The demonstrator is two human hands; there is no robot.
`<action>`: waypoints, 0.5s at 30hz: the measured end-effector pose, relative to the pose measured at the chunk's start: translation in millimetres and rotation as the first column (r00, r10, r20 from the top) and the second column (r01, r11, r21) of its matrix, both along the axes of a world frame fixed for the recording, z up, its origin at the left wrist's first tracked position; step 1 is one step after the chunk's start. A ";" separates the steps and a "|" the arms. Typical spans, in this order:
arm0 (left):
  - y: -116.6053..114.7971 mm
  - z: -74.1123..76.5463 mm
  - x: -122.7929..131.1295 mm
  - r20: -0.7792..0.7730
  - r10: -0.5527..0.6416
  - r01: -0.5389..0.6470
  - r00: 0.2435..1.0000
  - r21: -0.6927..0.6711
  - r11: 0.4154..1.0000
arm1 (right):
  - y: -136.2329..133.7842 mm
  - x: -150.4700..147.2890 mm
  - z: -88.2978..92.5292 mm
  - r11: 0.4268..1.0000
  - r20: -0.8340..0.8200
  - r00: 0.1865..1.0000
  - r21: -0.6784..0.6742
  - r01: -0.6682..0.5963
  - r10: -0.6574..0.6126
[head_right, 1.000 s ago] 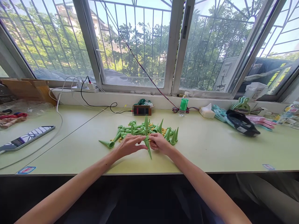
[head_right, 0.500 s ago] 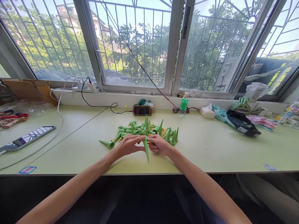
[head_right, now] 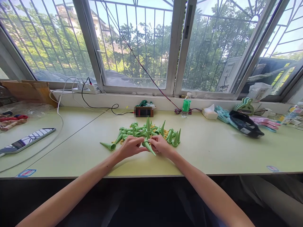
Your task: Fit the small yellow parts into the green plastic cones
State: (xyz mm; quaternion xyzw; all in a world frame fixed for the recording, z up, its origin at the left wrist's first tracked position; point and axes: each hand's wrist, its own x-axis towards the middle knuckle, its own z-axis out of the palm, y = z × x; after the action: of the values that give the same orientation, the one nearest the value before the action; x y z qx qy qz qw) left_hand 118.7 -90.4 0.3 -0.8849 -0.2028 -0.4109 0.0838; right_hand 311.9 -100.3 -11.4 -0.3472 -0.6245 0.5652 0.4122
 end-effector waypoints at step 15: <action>-1.3 -0.6 4.6 -0.031 0.110 -0.113 0.993 -0.417 0.902 | -0.1 -2.3 -1.4 0.994 0.016 0.998 0.096 0.055 -0.057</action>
State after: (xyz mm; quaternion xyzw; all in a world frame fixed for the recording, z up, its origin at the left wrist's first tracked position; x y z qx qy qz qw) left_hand 123.3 -91.7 -0.3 -0.8707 -0.3359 -0.3495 -0.0833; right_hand 309.6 -100.4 -12.8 -0.3496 -0.6446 0.5196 0.4385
